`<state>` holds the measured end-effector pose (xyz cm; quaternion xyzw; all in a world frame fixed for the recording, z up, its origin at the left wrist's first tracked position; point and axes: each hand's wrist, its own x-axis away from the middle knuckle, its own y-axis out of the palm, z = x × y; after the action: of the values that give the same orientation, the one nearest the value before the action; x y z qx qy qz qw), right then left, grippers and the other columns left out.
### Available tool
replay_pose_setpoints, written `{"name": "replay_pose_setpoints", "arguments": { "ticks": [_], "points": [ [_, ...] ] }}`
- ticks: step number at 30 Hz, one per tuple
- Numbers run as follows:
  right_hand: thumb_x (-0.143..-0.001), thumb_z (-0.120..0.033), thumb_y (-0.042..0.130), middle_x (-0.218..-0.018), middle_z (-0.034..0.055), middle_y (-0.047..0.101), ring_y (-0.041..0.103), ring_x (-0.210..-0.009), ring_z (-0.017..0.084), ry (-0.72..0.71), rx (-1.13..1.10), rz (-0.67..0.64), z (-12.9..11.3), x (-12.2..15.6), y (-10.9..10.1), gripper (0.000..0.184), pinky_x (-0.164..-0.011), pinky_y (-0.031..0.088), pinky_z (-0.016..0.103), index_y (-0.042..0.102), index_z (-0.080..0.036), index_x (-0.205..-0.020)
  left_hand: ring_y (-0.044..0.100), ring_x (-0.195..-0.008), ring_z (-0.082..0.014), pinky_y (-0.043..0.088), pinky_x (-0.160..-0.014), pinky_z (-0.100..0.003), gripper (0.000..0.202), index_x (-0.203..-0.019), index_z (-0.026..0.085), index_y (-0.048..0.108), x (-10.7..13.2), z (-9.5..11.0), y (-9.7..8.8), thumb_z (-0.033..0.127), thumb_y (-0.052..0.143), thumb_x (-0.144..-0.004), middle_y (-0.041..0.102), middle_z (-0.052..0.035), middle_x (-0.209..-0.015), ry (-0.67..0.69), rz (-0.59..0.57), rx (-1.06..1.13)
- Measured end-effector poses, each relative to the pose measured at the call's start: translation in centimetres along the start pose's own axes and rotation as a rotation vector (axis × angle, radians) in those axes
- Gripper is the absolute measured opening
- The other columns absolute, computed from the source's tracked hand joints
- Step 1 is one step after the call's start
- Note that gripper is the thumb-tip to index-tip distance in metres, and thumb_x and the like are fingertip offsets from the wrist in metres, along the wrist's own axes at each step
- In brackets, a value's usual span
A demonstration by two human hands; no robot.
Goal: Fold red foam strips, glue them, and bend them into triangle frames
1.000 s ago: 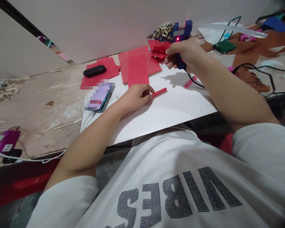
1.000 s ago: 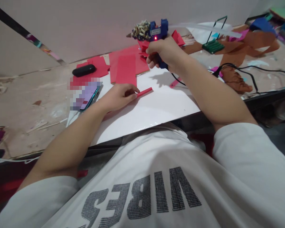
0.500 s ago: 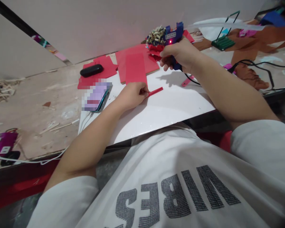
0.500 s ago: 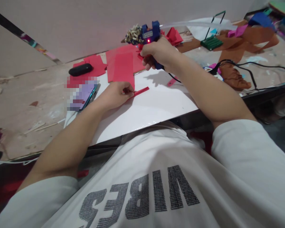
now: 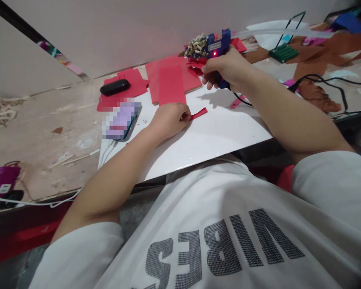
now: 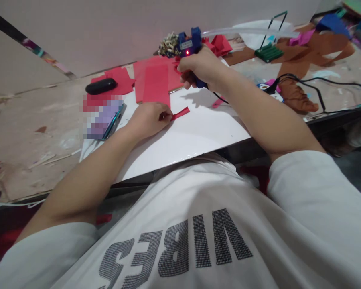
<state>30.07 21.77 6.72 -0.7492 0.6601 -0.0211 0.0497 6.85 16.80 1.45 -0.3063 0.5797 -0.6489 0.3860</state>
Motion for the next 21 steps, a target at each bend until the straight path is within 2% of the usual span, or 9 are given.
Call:
{"name": "replay_pose_setpoints", "arguments": {
  "ticks": [4, 8, 11, 13, 16, 19, 21],
  "points": [
    [-0.090, 0.004, 0.064, -0.056, 0.0026, 0.068, 0.065, -0.044, 0.013, -0.024, -0.010, -0.018, 0.5, -0.2, 0.0, 0.029, -0.039, 0.038, 0.021, 0.061, -0.014, -0.069, 0.075, -0.098, -0.0291, 0.050, -0.080, -0.038, 0.027, -0.115, 0.019, 0.085, -0.3, -0.1, 0.4, 0.022, 0.064, -0.097, 0.086, -0.0117, -0.112, -0.003, -0.001, 0.044],
    [-0.089, 0.004, 0.064, -0.056, 0.0026, 0.068, 0.065, -0.043, 0.013, -0.037, -0.014, -0.030, 0.6, -0.3, 0.1, 0.027, -0.038, 0.038, 0.020, 0.061, -0.014, -0.068, 0.073, -0.094, -0.0258, 0.052, -0.082, -0.038, 0.033, -0.117, 0.019, 0.085, -0.6, -0.6, 1.1, 0.012, 0.063, -0.094, 0.084, -0.0105, -0.111, 0.096, 0.040, 0.131],
    [-0.087, 0.004, 0.064, -0.055, 0.0024, 0.067, 0.064, -0.043, 0.013, -0.042, -0.013, -0.027, 0.7, -0.5, 0.0, 0.027, -0.038, 0.038, 0.020, 0.061, -0.014, -0.069, 0.073, -0.098, -0.0250, 0.056, -0.088, -0.037, 0.037, -0.119, 0.021, 0.085, -0.7, -1.0, 1.9, 0.009, 0.060, -0.095, 0.083, -0.0104, -0.114, 0.162, 0.064, 0.170],
    [-0.087, 0.004, 0.064, -0.055, 0.0024, 0.067, 0.064, -0.043, 0.013, -0.046, -0.010, -0.029, 0.8, -0.6, 0.0, 0.025, -0.038, 0.037, 0.020, 0.062, -0.014, -0.070, 0.074, -0.100, -0.0239, 0.058, -0.092, -0.036, 0.036, -0.119, 0.020, 0.086, -0.8, -1.3, 2.4, 0.012, 0.057, -0.098, 0.082, -0.0106, -0.117, 0.206, 0.092, 0.197],
    [-0.088, 0.004, 0.063, -0.055, 0.0027, 0.067, 0.063, -0.043, 0.013, -0.047, -0.006, -0.028, 0.9, -0.6, 0.1, 0.026, -0.037, 0.037, 0.020, 0.061, -0.014, -0.070, 0.074, -0.098, -0.0231, 0.058, -0.089, -0.035, 0.035, -0.116, 0.017, 0.088, -0.7, -1.6, 2.8, 0.019, 0.057, -0.100, 0.081, -0.0125, -0.118, 0.259, 0.125, 0.232],
    [-0.089, 0.005, 0.063, -0.055, 0.0031, 0.067, 0.063, -0.043, 0.013, -0.046, 0.001, -0.023, 0.8, -0.5, 0.1, 0.028, -0.037, 0.037, 0.020, 0.061, -0.014, -0.069, 0.074, -0.095, -0.0248, 0.058, -0.087, -0.038, 0.036, -0.117, 0.015, 0.090, -0.4, -1.6, 2.4, 0.029, 0.061, -0.101, 0.081, -0.0149, -0.119, 0.278, 0.116, 0.233],
    [-0.090, 0.005, 0.063, -0.055, 0.0032, 0.067, 0.064, -0.044, 0.014, -0.046, 0.004, -0.020, 0.7, -0.4, 0.2, 0.029, -0.036, 0.036, 0.020, 0.061, -0.014, -0.069, 0.074, -0.099, -0.0260, 0.058, -0.090, -0.040, 0.036, -0.117, 0.016, 0.091, -0.1, -1.2, 1.9, 0.030, 0.063, -0.099, 0.082, -0.0146, -0.122, 0.263, 0.088, 0.223]
  ]
}}
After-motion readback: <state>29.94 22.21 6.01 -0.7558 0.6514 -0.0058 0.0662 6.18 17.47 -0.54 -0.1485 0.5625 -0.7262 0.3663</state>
